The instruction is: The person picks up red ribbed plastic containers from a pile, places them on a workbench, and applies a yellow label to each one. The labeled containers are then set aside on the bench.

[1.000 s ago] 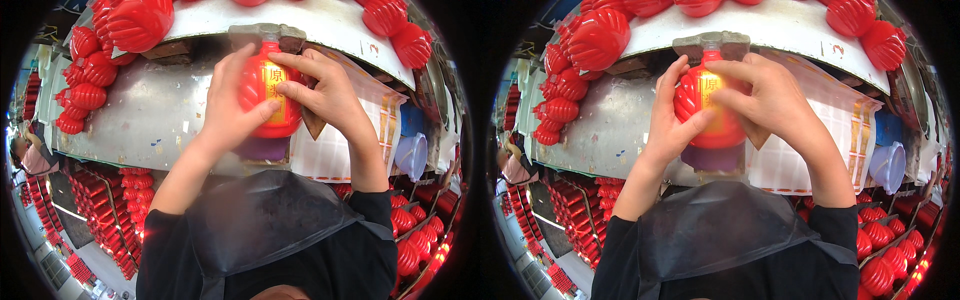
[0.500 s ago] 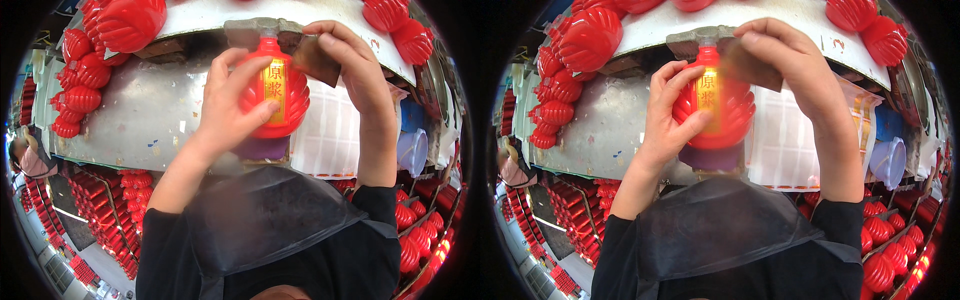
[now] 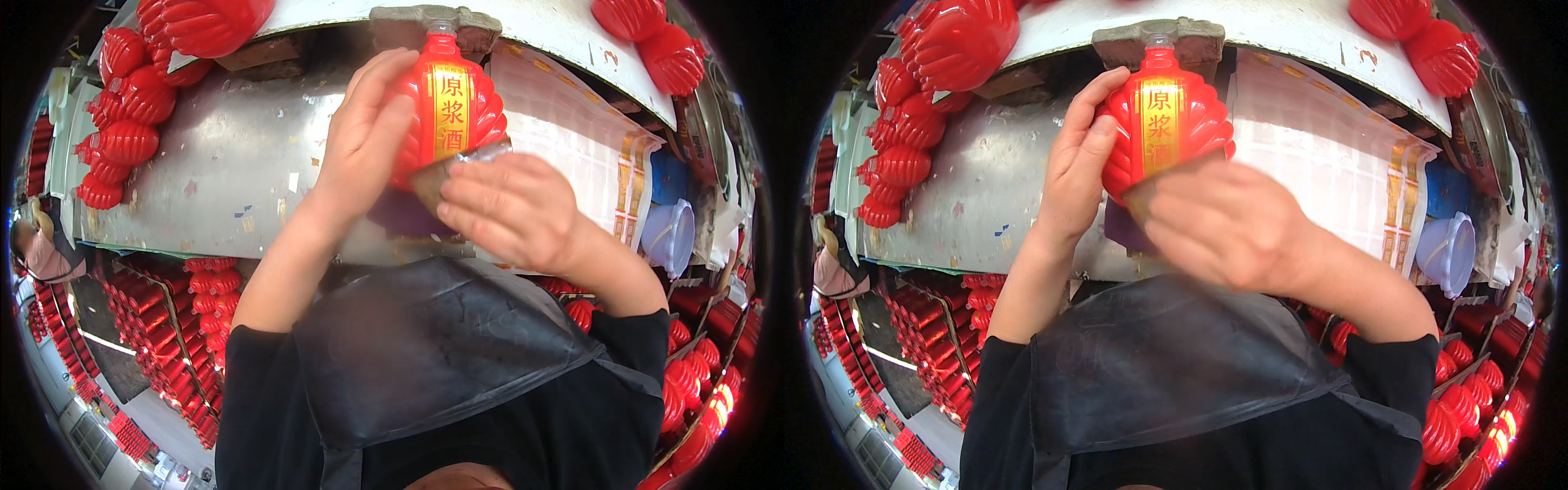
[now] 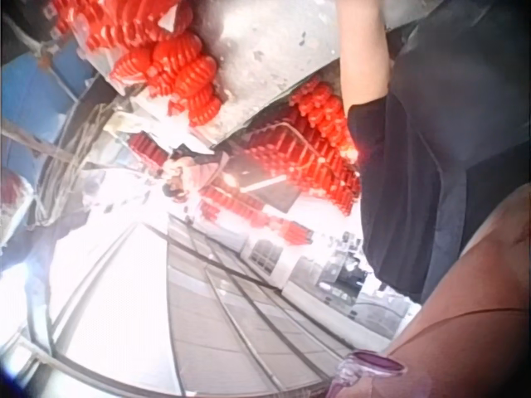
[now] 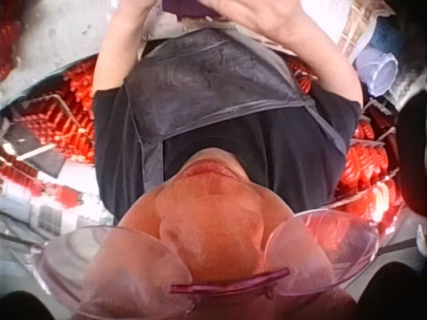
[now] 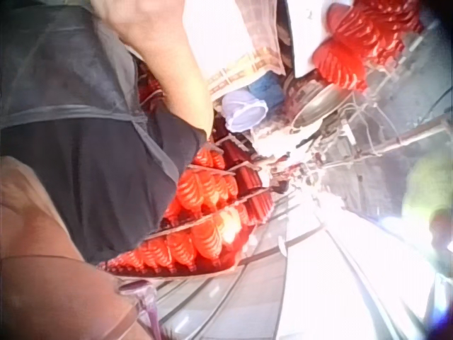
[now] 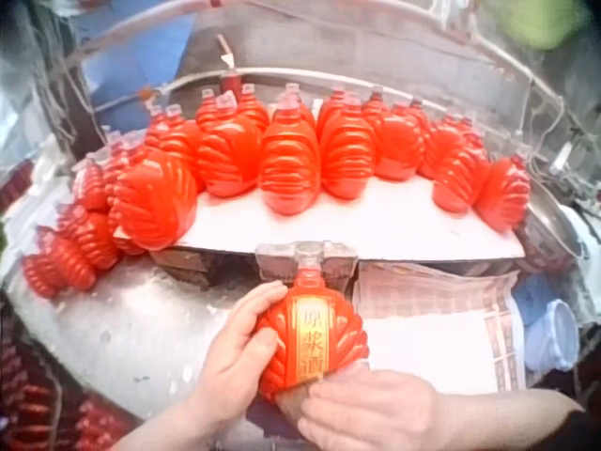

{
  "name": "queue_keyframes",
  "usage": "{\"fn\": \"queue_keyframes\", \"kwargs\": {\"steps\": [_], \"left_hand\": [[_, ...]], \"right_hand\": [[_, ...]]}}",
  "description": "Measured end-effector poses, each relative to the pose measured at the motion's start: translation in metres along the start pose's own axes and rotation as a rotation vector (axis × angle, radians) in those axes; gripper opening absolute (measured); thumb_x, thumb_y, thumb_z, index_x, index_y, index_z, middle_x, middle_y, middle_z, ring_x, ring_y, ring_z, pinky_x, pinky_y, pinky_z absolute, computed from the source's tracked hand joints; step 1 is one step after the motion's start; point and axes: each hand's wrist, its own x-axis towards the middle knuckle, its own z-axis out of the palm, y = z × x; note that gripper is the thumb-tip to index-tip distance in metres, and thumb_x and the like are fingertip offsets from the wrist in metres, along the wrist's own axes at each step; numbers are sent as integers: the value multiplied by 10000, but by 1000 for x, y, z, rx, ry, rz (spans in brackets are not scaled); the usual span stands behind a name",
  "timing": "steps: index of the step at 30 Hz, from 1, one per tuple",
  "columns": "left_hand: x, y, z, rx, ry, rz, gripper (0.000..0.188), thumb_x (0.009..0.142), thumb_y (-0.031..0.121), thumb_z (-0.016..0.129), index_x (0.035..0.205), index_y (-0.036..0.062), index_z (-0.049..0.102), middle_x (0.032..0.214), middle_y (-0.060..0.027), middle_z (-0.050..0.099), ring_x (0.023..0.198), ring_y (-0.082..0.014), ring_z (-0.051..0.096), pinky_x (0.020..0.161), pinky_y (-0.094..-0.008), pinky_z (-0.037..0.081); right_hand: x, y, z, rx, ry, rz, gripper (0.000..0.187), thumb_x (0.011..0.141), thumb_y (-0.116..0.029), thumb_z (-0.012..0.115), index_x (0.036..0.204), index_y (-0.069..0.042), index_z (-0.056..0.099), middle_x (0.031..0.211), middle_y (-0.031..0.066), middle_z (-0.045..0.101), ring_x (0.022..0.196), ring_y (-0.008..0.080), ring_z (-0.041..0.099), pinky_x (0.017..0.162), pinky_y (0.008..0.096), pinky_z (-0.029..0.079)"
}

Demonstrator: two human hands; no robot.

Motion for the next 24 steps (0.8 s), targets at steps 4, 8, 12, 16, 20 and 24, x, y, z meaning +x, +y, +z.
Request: {"fn": "queue_keyframes", "kwargs": {"steps": [4, 8, 12, 16, 20, 24], "left_hand": [[0, 0, 2, 71, -15, -8, 486, 993, 190, 609, 1431, 4, 510, 1464, -183, 530, 1358, -285, 514, 1143, -373, 385], [0, 3, 4, 37, 25, -12, 555, 978, 207, 636, 1469, 16, 461, 1456, -174, 544, 1300, -272, 563, 1106, -375, 428], [0, 4, 3, 54, 13, -27, 577, 974, 220, 640, 1476, 11, 446, 1457, -187, 539, 1294, -276, 566, 1102, -381, 433], [0, 2, 2, 121, 13, 8, 621, 970, 304, 649, 1471, 1, 443, 1458, -219, 507, 1328, -327, 530, 1121, -409, 415], [-8, 4, 3, 292, 14, 79, 756, 942, 465, 684, 1471, -10, 427, 1459, -238, 473, 1348, -382, 492, 1128, -442, 405], [-19, 4, 11, 268, 73, 44, 844, 912, 541, 713, 1479, -7, 413, 1474, -239, 449, 1353, -393, 483, 1128, -452, 406]], "right_hand": [[-5, -9, -3, 96, 19, 24, 208, 815, -72, 746, 1022, -46, 758, 1007, 98, 747, 921, 249, 739, 722, 350, 573], [-1, 3, -8, -86, 156, 273, 258, 774, -51, 776, 1031, -37, 758, 1000, 103, 750, 893, 262, 734, 705, 339, 550], [-12, -20, 3, -120, 30, 116, 254, 767, -82, 773, 1016, -36, 756, 1005, 103, 748, 924, 254, 736, 709, 329, 542], [-23, -35, 7, -10, 10, 137, 299, 721, -28, 713, 1018, -4, 738, 1051, 102, 721, 938, 256, 726, 755, 367, 570], [-20, -27, -10, 365, 123, 694, 220, 892, 19, 631, 1103, 21, 696, 1035, 133, 717, 911, 272, 715, 801, 359, 555], [-15, -7, -7, 391, 158, 1087, 303, 980, -195, 632, 1221, -16, 670, 1044, 105, 627, 803, 181, 610, 757, 310, 518]]}}
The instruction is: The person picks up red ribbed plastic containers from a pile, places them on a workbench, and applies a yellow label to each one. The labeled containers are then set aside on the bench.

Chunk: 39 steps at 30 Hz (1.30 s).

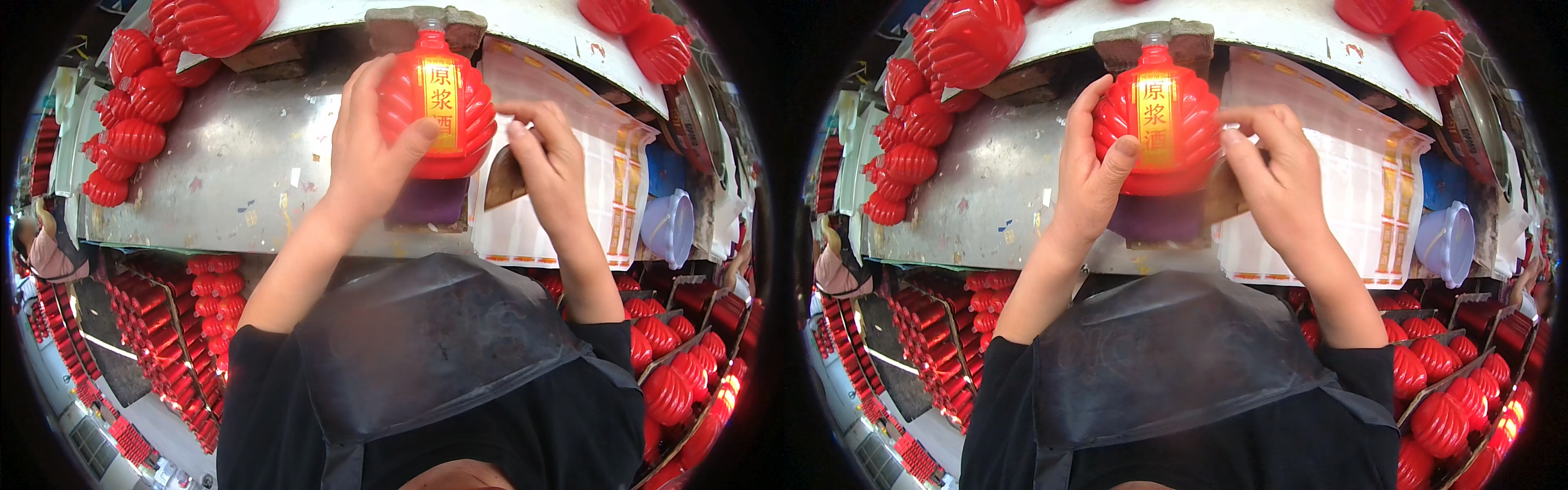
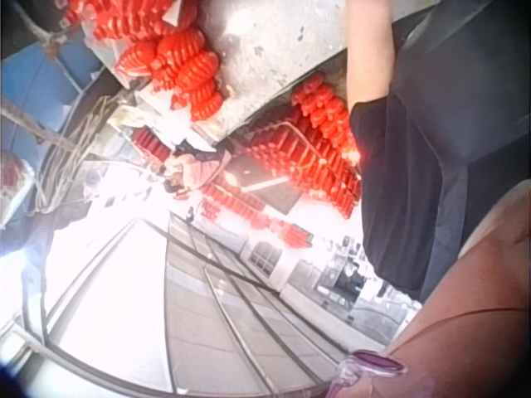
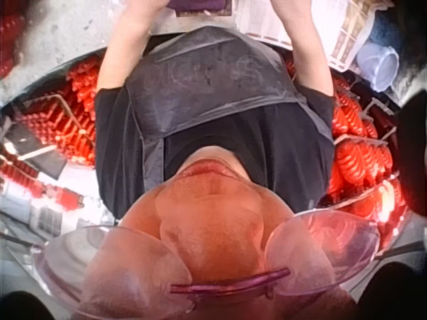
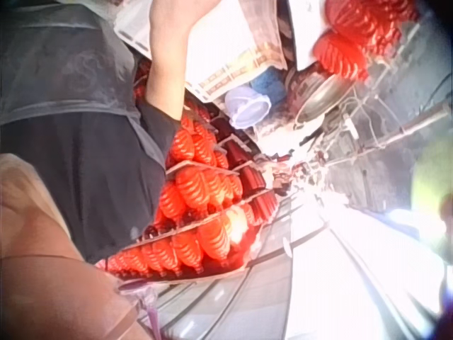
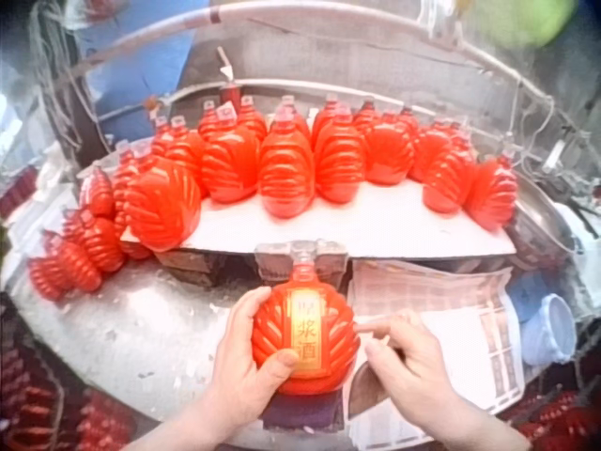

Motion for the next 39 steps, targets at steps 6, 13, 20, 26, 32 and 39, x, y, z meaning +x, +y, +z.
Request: {"fn": "queue_keyframes", "kwargs": {"steps": [6, 13, 20, 26, 32, 39], "left_hand": [[-6, -2, 7, 25, 40, -7, 831, 864, 400, 803, 1485, 13, 410, 1494, -224, 423, 1369, -383, 470, 1138, -448, 406], [-7, -3, 7, 33, 39, 0, 804, 847, 295, 809, 1485, 9, 410, 1484, -234, 424, 1375, -387, 459, 1144, -452, 399], [-6, -4, 4, -59, 8, -14, 748, 918, 325, 740, 1500, 1, 399, 1498, -219, 419, 1391, -357, 444, 1165, -429, 368], [-7, -6, 0, -504, -6, -157, 649, 1026, 343, 610, 1517, -9, 372, 1512, -186, 405, 1412, -314, 409, 1195, -406, 315], [-7, -10, 1, -301, -55, -111, 749, 952, 339, 717, 1520, -1, 367, 1518, -195, 377, 1421, -323, 387, 1199, -415, 313], [-7, -8, 0, -225, -45, -129, 839, 858, 291, 812, 1513, 6, 372, 1514, -195, 376, 1415, -327, 396, 1190, -420, 335]], "right_hand": [[3, 5, 22, -79, -33, 102, 794, 866, -435, 771, 1465, 11, 501, 1352, 199, 608, 1048, 291, 670, 889, 349, 533], [8, -3, 26, -97, -65, 153, 910, 804, -458, 811, 1493, 23, 462, 1372, 273, 611, 1256, 374, 631, 1032, 414, 507], [6, 1, 29, -44, -61, 161, 913, 796, -421, 825, 1501, 24, 452, 1375, 268, 613, 1259, 360, 632, 1031, 405, 508], [8, -2, 21, 137, -126, 258, 871, 835, -394, 798, 1507, 31, 442, 1351, 265, 633, 1227, 345, 655, 1014, 388, 512], [9, -1, 27, -33, -83, 144, 885, 833, -403, 793, 1504, 45, 429, 1316, 270, 653, 1199, 355, 672, 994, 392, 527], [11, 0, 27, -18, -84, 153, 894, 817, -404, 799, 1496, 50, 434, 1322, 276, 647, 1203, 363, 669, 993, 403, 532]]}}
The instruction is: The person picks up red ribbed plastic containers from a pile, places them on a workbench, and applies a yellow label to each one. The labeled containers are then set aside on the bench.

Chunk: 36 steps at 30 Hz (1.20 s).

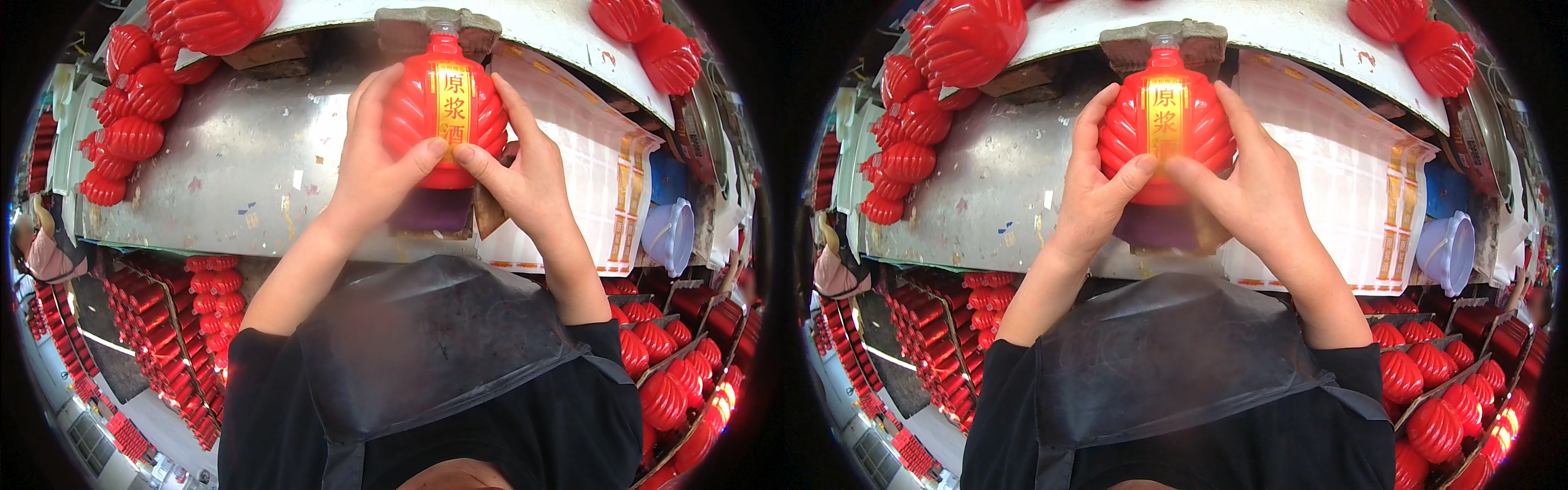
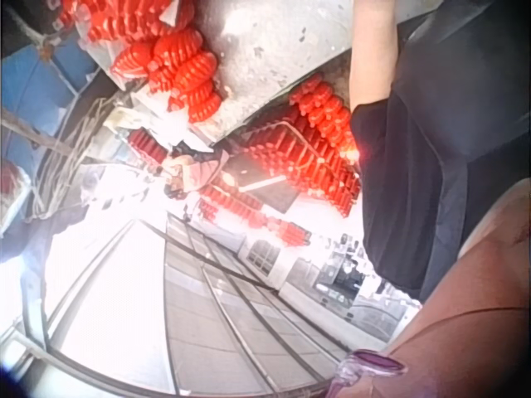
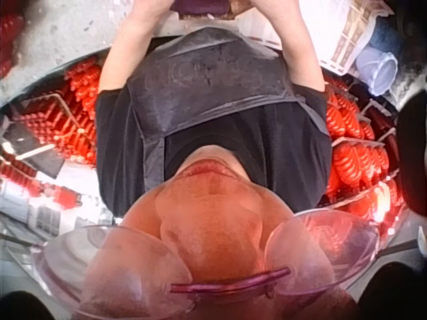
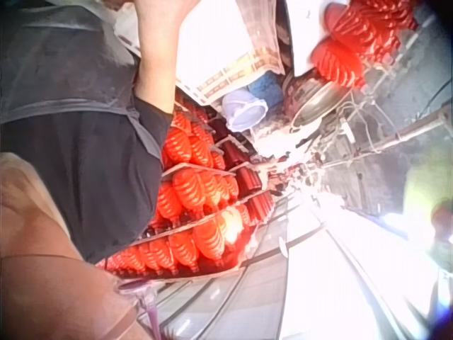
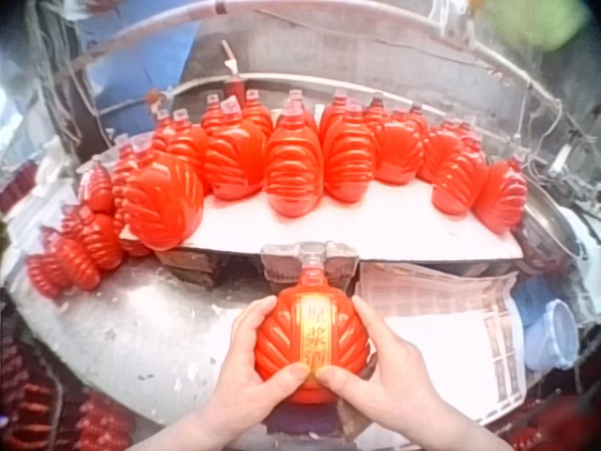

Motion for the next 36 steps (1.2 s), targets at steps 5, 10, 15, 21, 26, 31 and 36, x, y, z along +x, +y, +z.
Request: {"fn": "queue_keyframes", "kwargs": {"steps": [5, 10, 15, 21, 26, 31, 36], "left_hand": [[-1, 2, 0, -84, -9, -37, 859, 838, 274, 829, 1514, 11, 369, 1515, -190, 375, 1416, -320, 396, 1187, -421, 345], [5, 6, -3, -52, -2, -37, 883, 824, 286, 840, 1521, 17, 369, 1495, -195, 403, 1398, -322, 433, 1171, -430, 371], [19, 11, -5, -9, 30, 1, 910, 806, 306, 856, 1530, 35, 376, 1460, -201, 452, 1363, -323, 483, 1132, -440, 415], [25, 12, -2, 48, 10, 7, 900, 801, 313, 857, 1527, 56, 392, 1396, -200, 478, 1300, -341, 526, 1094, -448, 449], [27, 13, -5, 192, -19, 124, 876, 814, 337, 823, 1541, 93, 400, 1403, -209, 462, 1306, -379, 486, 1109, -469, 418], [33, 20, -13, 407, -107, 250, 739, 827, 344, 785, 1484, 137, 516, 1388, -219, 462, 1303, -404, 461, 1110, -483, 393], [37, 19, -12, 454, -126, 274, 685, 802, 322, 784, 1430, 134, 586, 1367, -207, 485, 1273, -397, 475, 1090, -487, 395]], "right_hand": [[-1, -1, 0, -4, -9, 17, 907, 810, -403, 806, 1500, 48, 427, 1347, 276, 635, 1226, 368, 658, 1008, 404, 524], [5, -2, -8, -25, 56, -45, 733, 861, -356, 780, 1473, -43, 524, 1211, 195, 679, 995, 268, 692, 852, 341, 544], [22, -8, -20, -84, 99, -326, 372, 924, -201, 731, 1282, -101, 717, 880, 74, 591, 722, 165, 573, 655, 293, 484], [47, -15, -24, -199, -146, -371, 442, 859, -112, 772, 1298, -124, 726, 848, 50, 475, 788, 178, 517, 705, 292, 453], [56, -13, -32, -195, -203, -351, 464, 852, -136, 786, 1311, -121, 718, 843, 42, 471, 783, 171, 501, 705, 291, 438], [60, -8, -32, -29, -237, -305, 505, 827, -168, 816, 1313, -81, 710, 816, 24, 445, 778, 140, 472, 682, 273, 399], [61, -7, -32, -76, -225, -314, 513, 816, -173, 828, 1305, -68, 711, 823, 30, 453, 774, 153, 469, 673, 287, 395]]}}
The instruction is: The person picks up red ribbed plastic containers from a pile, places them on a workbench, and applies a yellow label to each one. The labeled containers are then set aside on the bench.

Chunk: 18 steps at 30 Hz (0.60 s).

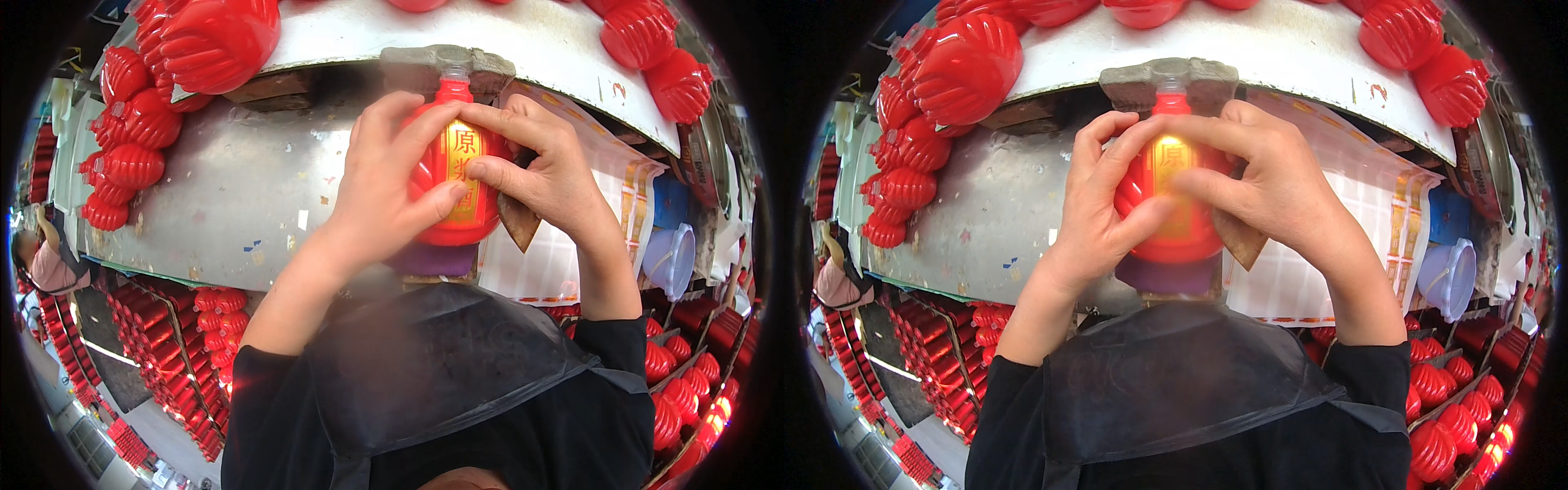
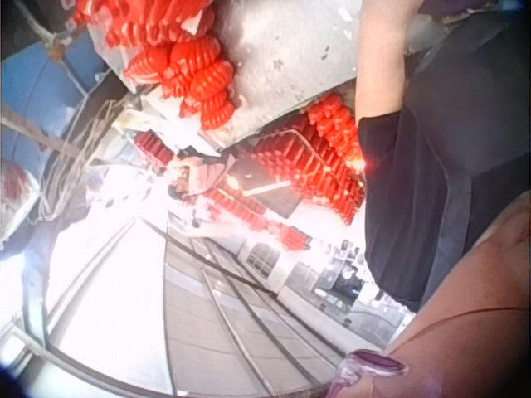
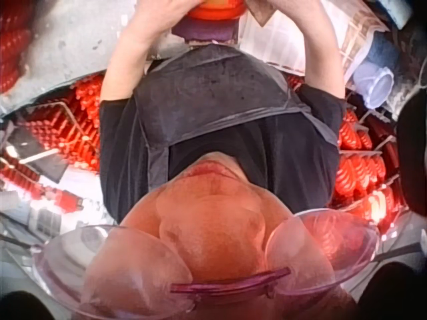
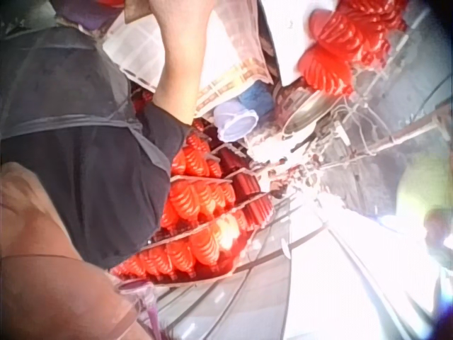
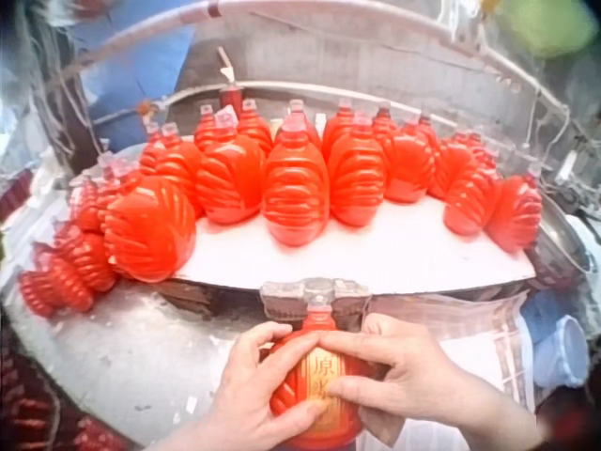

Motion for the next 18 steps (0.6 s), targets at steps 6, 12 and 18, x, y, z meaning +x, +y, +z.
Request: {"fn": "queue_keyframes", "kwargs": {"steps": [6, 12, 18], "left_hand": [[-2, -2, 2, 37, 23, 29, 712, 787, 327, 787, 1431, 105, 578, 1359, -203, 496, 1249, -393, 487, 1081, -480, 401], [-2, -4, 2, 34, 19, 32, 724, 794, 337, 784, 1436, 86, 563, 1354, -206, 501, 1247, -388, 491, 1074, -479, 411], [-2, -6, 6, -64, 73, -15, 891, 769, 327, 819, 1504, 12, 426, 1408, -227, 491, 1289, -404, 487, 1098, -478, 412]], "right_hand": [[2, 1, 1, -45, 2, -27, 443, 820, -182, 793, 1255, -115, 738, 797, 96, 526, 717, 214, 567, 666, 324, 472], [8, -6, -9, 183, -32, 274, 442, 938, -228, 705, 1348, -64, 672, 880, -28, 496, 821, 84, 482, 697, 239, 410], [13, -20, -13, 230, 85, 24, 287, 924, -24, 685, 1208, 11, 662, 1068, 60, 722, 1009, 143, 692, 891, 289, 556]]}}
